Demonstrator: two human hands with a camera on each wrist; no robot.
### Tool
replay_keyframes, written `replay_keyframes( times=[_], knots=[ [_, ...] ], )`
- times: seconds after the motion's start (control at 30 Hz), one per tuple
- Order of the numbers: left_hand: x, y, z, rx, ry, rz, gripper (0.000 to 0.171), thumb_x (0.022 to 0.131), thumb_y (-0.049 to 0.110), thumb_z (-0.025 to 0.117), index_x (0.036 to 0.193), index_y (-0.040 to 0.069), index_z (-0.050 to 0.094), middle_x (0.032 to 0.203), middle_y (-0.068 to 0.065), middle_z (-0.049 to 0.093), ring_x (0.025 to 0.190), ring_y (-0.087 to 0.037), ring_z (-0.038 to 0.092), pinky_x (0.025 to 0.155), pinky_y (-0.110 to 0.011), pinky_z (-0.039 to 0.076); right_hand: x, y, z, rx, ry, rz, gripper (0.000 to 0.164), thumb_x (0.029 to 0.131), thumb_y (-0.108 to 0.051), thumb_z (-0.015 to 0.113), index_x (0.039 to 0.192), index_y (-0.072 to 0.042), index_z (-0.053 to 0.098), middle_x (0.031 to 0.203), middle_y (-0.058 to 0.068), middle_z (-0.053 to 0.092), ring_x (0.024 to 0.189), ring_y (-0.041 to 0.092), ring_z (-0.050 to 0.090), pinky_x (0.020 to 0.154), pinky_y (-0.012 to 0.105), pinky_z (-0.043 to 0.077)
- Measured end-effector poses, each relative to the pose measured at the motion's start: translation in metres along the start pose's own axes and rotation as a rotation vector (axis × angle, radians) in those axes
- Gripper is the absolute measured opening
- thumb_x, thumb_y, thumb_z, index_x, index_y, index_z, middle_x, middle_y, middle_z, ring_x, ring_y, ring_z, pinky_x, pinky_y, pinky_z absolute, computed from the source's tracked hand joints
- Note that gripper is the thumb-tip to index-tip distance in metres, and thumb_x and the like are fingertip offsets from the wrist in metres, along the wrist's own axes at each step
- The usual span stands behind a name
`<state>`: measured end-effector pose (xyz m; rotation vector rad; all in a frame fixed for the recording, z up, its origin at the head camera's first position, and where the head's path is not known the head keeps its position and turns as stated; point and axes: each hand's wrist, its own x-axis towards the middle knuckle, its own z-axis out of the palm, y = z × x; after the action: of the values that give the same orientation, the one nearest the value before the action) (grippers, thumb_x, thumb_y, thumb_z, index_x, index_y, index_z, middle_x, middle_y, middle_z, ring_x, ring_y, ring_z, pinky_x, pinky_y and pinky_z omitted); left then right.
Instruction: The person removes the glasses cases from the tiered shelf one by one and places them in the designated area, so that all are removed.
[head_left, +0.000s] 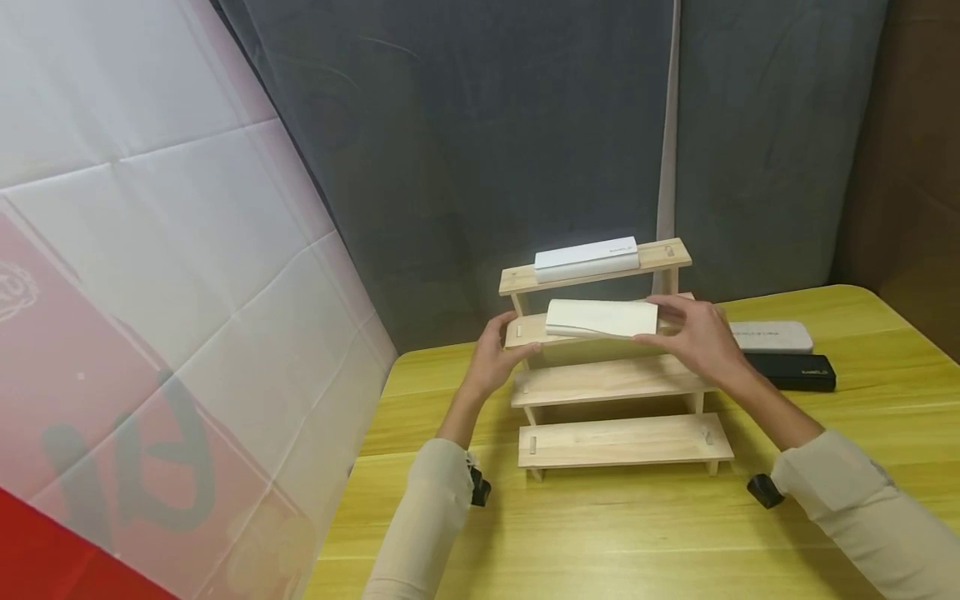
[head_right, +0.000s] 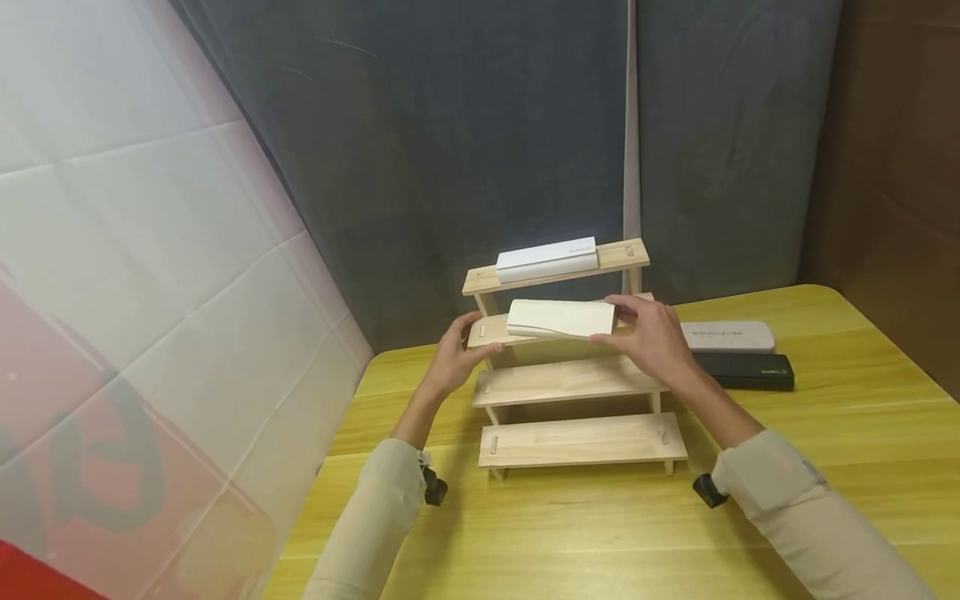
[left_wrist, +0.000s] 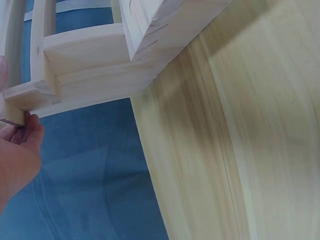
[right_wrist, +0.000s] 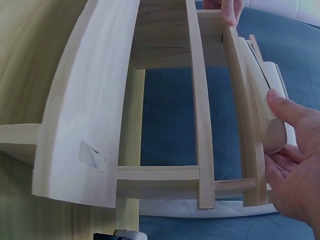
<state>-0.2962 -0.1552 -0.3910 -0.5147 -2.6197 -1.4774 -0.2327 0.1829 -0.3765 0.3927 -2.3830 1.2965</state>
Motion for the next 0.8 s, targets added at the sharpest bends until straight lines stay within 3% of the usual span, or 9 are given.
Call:
replay_keyframes(
  times=[0.17,0.27,0.4,0.8],
  knots=[
    [0.0,0.001,0.001,0.005,0.002,0.0,0.085,0.095,0.03,0.085,0.161,0.003,0.039,0.165,-0.016,0.039,0.156,-0.032,0.033,0.128,-0.046,0.03,-0.005,0.003,-0.002,0.011,0.02,0.019,0.063,0.082,-0.02,0.095,0.135,0.001,0.069,0.133,0.029,0.067,0.112,0.047,0.071,0.093,0.062,0.059],
    [0.0,0.001,0.001,0.006,0.006,0.004,0.084,0.095,0.029,0.085,0.161,0.003,0.039,0.165,-0.017,0.039,0.155,-0.033,0.034,0.128,-0.046,0.031,-0.008,0.003,-0.005,0.011,0.019,0.033,0.064,0.083,-0.025,0.095,0.137,-0.002,0.07,0.133,0.026,0.069,0.114,0.045,0.071,0.089,0.037,0.063],
    [0.002,0.002,0.002,-0.011,0.002,0.008,0.084,0.095,0.027,0.084,0.161,0.001,0.038,0.163,-0.018,0.04,0.153,-0.033,0.038,0.126,-0.045,0.033,-0.012,0.003,-0.009,0.032,0.017,0.039,0.065,0.082,-0.027,0.095,0.136,-0.002,0.07,0.132,0.024,0.07,0.116,0.044,0.071,0.079,0.005,0.047],
    [0.001,0.003,0.004,-0.019,-0.016,0.01,0.085,0.096,0.026,0.084,0.161,0.001,0.037,0.166,-0.018,0.036,0.155,-0.032,0.034,0.128,-0.044,0.031,-0.029,0.0,-0.023,0.065,-0.021,0.067,0.068,0.083,-0.031,0.095,0.137,0.001,0.069,0.137,0.025,0.067,0.122,0.046,0.067,0.082,0.001,0.046]
  ],
)
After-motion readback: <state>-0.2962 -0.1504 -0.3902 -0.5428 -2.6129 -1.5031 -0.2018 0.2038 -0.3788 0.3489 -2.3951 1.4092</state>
